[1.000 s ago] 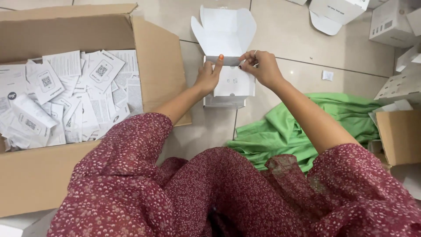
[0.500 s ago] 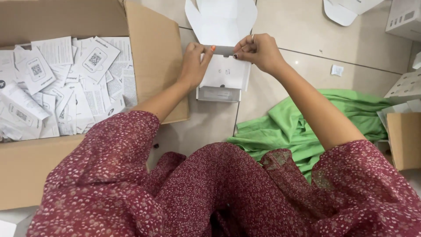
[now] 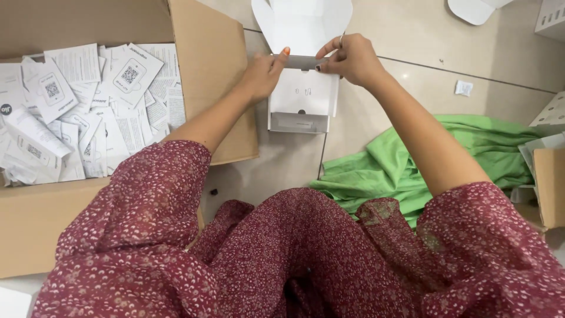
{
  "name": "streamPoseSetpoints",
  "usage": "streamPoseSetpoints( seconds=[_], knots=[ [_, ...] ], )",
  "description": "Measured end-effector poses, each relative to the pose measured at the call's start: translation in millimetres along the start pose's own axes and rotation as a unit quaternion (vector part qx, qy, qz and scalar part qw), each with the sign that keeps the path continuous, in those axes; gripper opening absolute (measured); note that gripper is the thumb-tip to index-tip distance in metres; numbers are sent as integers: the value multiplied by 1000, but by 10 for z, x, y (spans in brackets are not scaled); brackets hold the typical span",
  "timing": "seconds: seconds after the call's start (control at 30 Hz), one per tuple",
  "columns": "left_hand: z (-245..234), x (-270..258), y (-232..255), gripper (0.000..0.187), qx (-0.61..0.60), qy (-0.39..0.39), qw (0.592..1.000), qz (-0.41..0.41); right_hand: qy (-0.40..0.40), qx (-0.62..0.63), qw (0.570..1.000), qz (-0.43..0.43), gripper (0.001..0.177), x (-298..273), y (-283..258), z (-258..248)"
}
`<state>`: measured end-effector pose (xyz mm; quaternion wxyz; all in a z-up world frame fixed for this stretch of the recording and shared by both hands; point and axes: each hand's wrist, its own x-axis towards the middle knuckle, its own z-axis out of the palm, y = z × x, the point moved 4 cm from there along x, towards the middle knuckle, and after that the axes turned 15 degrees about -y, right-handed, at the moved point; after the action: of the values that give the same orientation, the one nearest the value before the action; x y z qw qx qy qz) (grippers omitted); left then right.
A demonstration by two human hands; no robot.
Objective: The person packs and organizes small electronic device boxes and manuals.
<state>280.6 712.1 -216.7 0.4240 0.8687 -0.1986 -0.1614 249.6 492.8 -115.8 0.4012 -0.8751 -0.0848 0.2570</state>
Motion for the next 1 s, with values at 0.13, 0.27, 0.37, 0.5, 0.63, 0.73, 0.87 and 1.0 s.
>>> streamPoseSetpoints(
  seconds=[0.13, 0.27, 0.37, 0.5, 0.63, 0.73, 0.87, 1.0],
  knots=[
    [247, 60, -297, 34, 30, -45, 999, 9, 10, -55, 998, -3, 19, 74, 180, 113],
    [197, -92, -153, 24, 88, -3, 995, 45, 32, -85, 992, -88, 17, 158, 459, 165],
    [7, -294, 272, 29, 108, -7, 994, 24, 28, -183, 982, -23, 20, 29, 189, 220],
    [-17, -388, 334, 37, 111, -22, 992, 47, 37, -301, 948, -99, 37, -188, -44, 293],
    [-44, -524, 346, 41, 105, -25, 988, 107, -52, -328, 937, -111, 90, -286, -10, 385],
    [-79, -582, 299, 60, 100, -57, 984, 133, -69, -345, 928, -124, 110, -324, 190, 383],
    [-144, -646, 382, 110, 113, -143, 968, 175, -100, -342, 930, -91, 116, -411, 93, 367],
    [-171, -686, 449, 130, 117, -170, 959, 195, -90, -358, 921, -121, 129, -474, -13, 336]
  ],
)
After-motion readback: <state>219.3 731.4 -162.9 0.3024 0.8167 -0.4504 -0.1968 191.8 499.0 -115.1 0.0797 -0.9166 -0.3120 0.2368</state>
